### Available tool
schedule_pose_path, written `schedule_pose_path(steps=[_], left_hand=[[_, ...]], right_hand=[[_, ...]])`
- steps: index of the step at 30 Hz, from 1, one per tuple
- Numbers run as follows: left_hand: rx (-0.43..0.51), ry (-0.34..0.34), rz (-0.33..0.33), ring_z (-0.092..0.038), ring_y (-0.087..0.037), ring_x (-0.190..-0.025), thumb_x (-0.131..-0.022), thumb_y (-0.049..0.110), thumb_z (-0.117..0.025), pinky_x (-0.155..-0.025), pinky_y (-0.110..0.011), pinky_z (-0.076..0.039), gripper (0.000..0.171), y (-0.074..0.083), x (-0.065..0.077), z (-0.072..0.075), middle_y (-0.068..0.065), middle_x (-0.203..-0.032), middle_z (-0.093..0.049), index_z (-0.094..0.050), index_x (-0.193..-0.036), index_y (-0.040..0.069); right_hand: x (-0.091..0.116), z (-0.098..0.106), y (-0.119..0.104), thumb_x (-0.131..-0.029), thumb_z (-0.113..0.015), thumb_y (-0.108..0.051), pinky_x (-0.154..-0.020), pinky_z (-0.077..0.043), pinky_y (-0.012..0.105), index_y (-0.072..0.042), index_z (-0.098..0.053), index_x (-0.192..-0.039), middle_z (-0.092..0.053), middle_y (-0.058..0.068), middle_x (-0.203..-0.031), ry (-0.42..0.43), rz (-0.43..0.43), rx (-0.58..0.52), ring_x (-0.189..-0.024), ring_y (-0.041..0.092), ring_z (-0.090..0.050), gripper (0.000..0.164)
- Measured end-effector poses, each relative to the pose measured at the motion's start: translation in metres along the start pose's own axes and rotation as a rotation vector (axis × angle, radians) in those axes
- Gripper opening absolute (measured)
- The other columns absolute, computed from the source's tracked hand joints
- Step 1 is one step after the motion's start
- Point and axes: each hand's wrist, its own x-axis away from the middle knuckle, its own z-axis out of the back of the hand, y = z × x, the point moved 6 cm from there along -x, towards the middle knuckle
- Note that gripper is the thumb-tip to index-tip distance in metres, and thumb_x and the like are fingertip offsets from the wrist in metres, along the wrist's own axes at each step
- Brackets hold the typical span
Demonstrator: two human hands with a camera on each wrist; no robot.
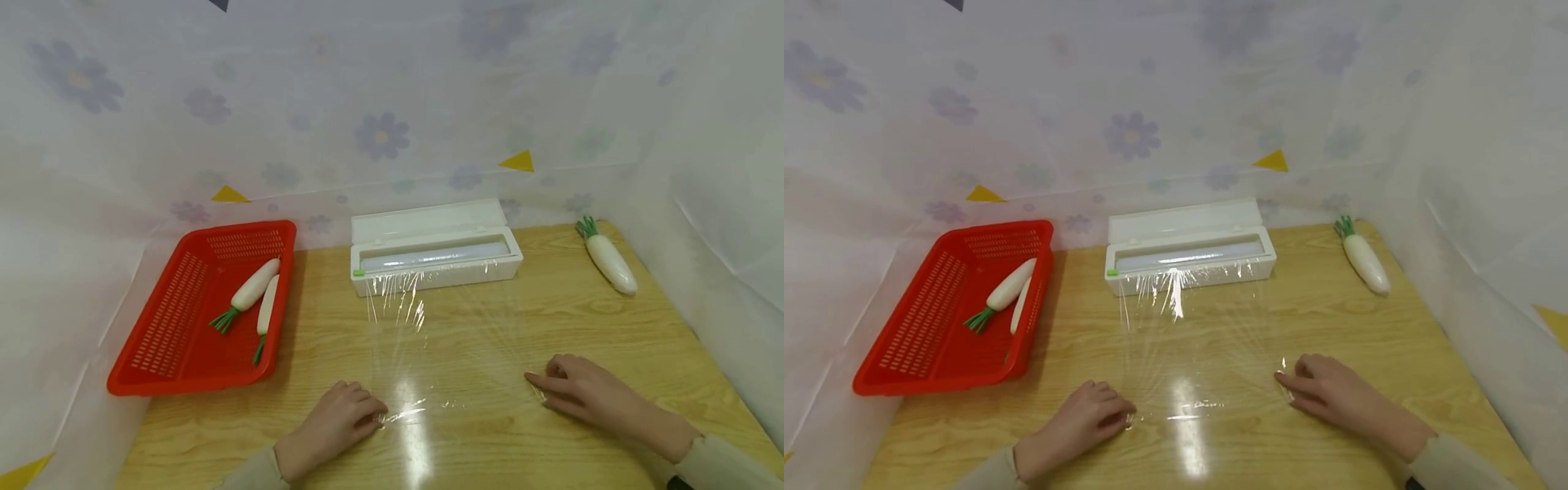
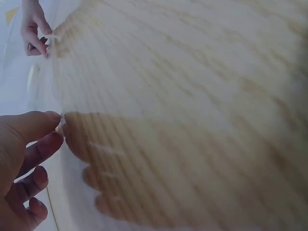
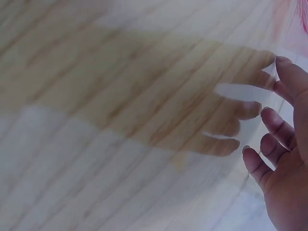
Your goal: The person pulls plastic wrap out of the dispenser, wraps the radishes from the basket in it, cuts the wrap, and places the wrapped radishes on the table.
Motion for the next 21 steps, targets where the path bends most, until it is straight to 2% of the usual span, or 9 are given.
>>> schedule_pose_path(steps=[4, 7, 11, 14, 16, 19, 21], left_hand=[[-0.045, 0.020, -0.034, -0.048, -0.004, -0.074, -0.080, 0.029, -0.072, -0.065, -0.021, -0.033, 0.011, 0.002, -0.006, 0.009, 0.016, -0.081, -0.062, -0.070, -0.090, 0.026], [-0.059, 0.060, -0.059, -0.048, -0.005, -0.072, -0.079, 0.027, -0.074, -0.064, -0.021, -0.036, 0.012, 0.002, -0.015, 0.024, 0.014, -0.077, -0.062, -0.071, -0.090, 0.023], [-0.017, 0.108, -0.094, -0.051, -0.007, -0.075, -0.079, 0.023, -0.075, -0.068, -0.023, -0.042, 0.017, -0.003, -0.028, 0.053, 0.009, -0.079, -0.064, -0.071, -0.095, 0.016], [-0.014, 0.143, -0.092, -0.053, -0.008, -0.076, -0.078, 0.021, -0.076, -0.067, -0.023, -0.045, 0.020, -0.015, -0.037, 0.081, 0.008, -0.080, -0.064, -0.070, -0.096, 0.014], [-0.042, 0.148, -0.053, -0.054, -0.008, -0.077, -0.078, 0.022, -0.076, -0.067, -0.024, -0.046, 0.020, -0.026, -0.042, 0.101, 0.008, -0.081, -0.065, -0.070, -0.096, 0.015], [-0.100, 0.135, 0.041, -0.052, -0.008, -0.075, -0.079, 0.024, -0.076, -0.065, -0.024, -0.046, 0.019, -0.049, -0.047, 0.128, 0.010, -0.080, -0.064, -0.071, -0.096, 0.017], [-0.138, 0.132, 0.090, -0.053, -0.009, -0.074, -0.079, 0.025, -0.075, -0.071, -0.028, -0.047, 0.018, -0.066, -0.050, 0.145, 0.008, -0.079, -0.064, -0.071, -0.095, 0.016]], right_hand=[[0.000, 0.002, 0.000, -0.075, -0.078, -0.024, -0.063, -0.034, 0.014, -0.023, -0.062, -0.124, -0.048, -0.015, -0.094, 0.016, 0.003, -0.004, -0.075, -0.006, -0.034, 0.051], [0.001, 0.003, -0.001, -0.074, -0.079, -0.024, -0.062, -0.032, 0.013, -0.021, -0.063, -0.123, -0.048, -0.015, -0.093, 0.038, 0.018, -0.009, -0.075, -0.005, -0.034, 0.051], [0.002, 0.004, -0.001, -0.073, -0.079, -0.024, -0.065, -0.027, 0.009, -0.020, -0.064, -0.123, -0.047, -0.015, -0.093, 0.056, 0.033, -0.016, -0.075, -0.005, -0.033, 0.052], [0.002, 0.003, -0.001, -0.073, -0.079, -0.024, -0.065, -0.027, 0.009, -0.020, -0.064, -0.123, -0.046, -0.015, -0.093, 0.058, 0.035, -0.017, -0.076, -0.004, -0.033, 0.052], [0.001, 0.003, -0.001, -0.073, -0.079, -0.025, -0.066, -0.027, 0.009, -0.021, -0.064, -0.123, -0.045, -0.016, -0.093, 0.057, 0.022, -0.015, -0.076, -0.005, -0.033, 0.052], [0.000, 0.004, -0.001, -0.073, -0.079, -0.025, -0.065, -0.028, 0.010, -0.022, -0.064, -0.122, -0.045, -0.017, -0.092, 0.049, 0.004, -0.015, -0.076, -0.005, -0.033, 0.052], [0.000, 0.003, -0.001, -0.073, -0.079, -0.025, -0.064, -0.030, 0.011, -0.022, -0.064, -0.122, -0.045, -0.017, -0.092, 0.047, -0.001, -0.017, -0.075, -0.005, -0.032, 0.051]])
